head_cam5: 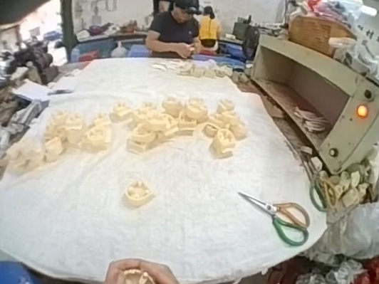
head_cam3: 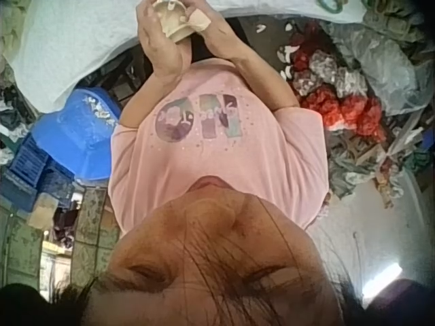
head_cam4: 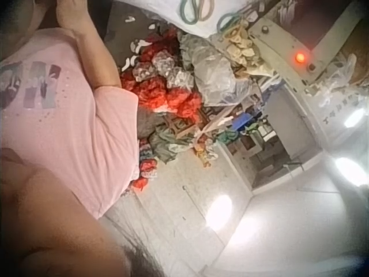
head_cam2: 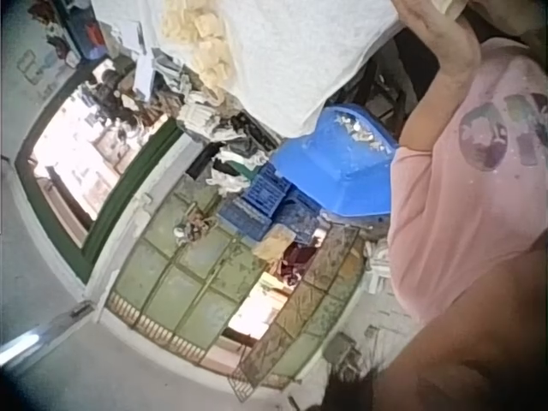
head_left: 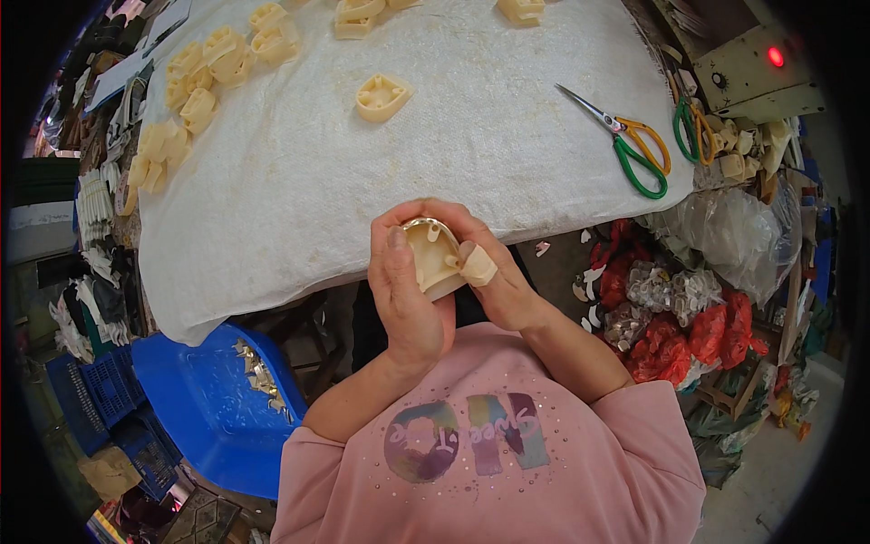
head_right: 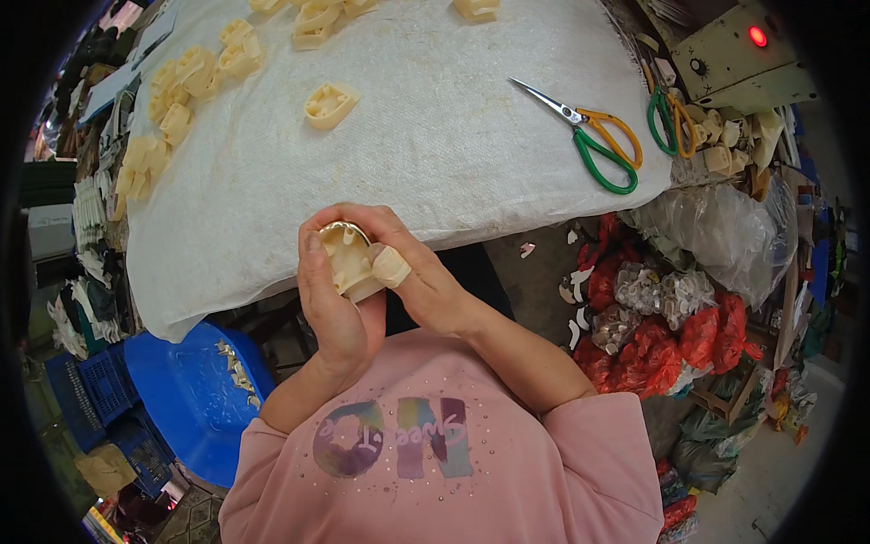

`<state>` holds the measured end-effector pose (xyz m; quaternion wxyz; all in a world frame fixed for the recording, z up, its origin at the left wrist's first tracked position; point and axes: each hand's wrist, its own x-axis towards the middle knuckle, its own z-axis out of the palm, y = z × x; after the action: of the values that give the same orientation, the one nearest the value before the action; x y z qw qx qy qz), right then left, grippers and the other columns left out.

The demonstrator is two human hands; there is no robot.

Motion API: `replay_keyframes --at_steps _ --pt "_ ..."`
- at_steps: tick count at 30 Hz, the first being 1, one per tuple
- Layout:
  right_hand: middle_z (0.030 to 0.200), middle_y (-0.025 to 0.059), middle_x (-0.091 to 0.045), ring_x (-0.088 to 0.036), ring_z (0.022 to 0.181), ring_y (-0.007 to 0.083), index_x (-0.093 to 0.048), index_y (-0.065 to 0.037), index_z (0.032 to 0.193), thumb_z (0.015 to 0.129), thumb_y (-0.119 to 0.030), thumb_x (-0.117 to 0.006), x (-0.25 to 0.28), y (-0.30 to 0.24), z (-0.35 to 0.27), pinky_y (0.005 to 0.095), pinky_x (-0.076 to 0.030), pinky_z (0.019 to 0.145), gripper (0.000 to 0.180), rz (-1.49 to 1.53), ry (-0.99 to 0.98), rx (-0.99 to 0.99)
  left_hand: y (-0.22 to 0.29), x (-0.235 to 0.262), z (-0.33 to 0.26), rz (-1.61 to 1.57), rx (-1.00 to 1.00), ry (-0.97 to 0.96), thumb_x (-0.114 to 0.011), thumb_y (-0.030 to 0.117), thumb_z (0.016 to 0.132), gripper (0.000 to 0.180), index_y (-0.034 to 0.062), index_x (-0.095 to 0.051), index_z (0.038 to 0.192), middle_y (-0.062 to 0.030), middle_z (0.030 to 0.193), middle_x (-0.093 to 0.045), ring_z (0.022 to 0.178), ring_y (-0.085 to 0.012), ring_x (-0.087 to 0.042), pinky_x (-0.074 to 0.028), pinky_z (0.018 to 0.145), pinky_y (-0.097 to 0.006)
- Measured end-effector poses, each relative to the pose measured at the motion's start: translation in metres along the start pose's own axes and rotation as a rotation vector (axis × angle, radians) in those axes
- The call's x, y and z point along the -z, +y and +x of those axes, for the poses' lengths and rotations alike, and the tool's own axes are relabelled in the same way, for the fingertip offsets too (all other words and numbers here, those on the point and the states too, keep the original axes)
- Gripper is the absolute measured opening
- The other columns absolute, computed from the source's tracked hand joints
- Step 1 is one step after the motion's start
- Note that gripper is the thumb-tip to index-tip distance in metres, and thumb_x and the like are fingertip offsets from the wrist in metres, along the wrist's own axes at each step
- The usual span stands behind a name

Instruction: The recorder is trimming and assembling small off-white plastic shoe components, using scissors to remove excess material and fitting pieces together.

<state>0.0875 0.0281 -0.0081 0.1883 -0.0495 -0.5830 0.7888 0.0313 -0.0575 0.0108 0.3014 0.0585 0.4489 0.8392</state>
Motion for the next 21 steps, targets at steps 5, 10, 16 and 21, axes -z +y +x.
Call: replay_keyframes --at_steps 5,10,16,21 --pt "0.11 0.0117 -0.055 -0.054 0.101 0.0203 -0.05 -0.004 0.123 0.091 -0.012 -0.041 -0.003 0.012 -0.003 0.0315 -0.044 0.086 0.035 -0.383 0.166 0.231 -0.01 0.002 -0.002 0.109 -0.004 -0.053 -0.028 0.031 0.1 0.032 0.0071 -0.042 0.116 -0.0077 0.107 -0.049 0.101 -0.0162 -0.051 -0.045 0.087 -0.032" --pt "0.104 0.0093 -0.058 -0.056 0.095 0.0178 -0.051 -0.004 0.122 0.095 -0.02 -0.041 0.0 0.004 0.003 0.0299 -0.045 0.084 0.033 -0.362 0.251 0.118 -0.002 0.006 0.002 -0.131 0.228 -0.082 -0.03 0.032 0.099 0.033 0.0109 -0.04 0.123 -0.0097 0.115 -0.048 0.105 -0.0187 -0.052 -0.045 0.089 -0.034" --pt "0.111 0.0015 -0.057 -0.047 0.078 0.0027 -0.044 -0.008 0.135 0.098 -0.043 -0.032 0.011 -0.003 0.002 0.0168 -0.034 0.054 0.052 0.105 0.065 -0.255 0.011 0.014 0.003 -0.047 0.118 -0.3 -0.047 0.013 0.088 0.07 0.0162 -0.008 0.146 -0.0127 0.119 -0.046 0.105 -0.0234 -0.053 -0.05 0.08 -0.036" --pt "0.108 0.0057 -0.054 -0.053 0.092 0.015 -0.046 -0.006 0.131 0.099 -0.03 -0.034 0.004 -0.001 0.0 0.0265 -0.043 0.081 0.042 -0.04 0.07 -0.107 0.012 0.007 -0.004 -0.038 0.19 -0.187 -0.039 0.009 0.086 0.067 0.018 -0.01 0.146 -0.0134 0.122 -0.043 0.108 -0.0229 -0.051 -0.049 0.087 -0.039"
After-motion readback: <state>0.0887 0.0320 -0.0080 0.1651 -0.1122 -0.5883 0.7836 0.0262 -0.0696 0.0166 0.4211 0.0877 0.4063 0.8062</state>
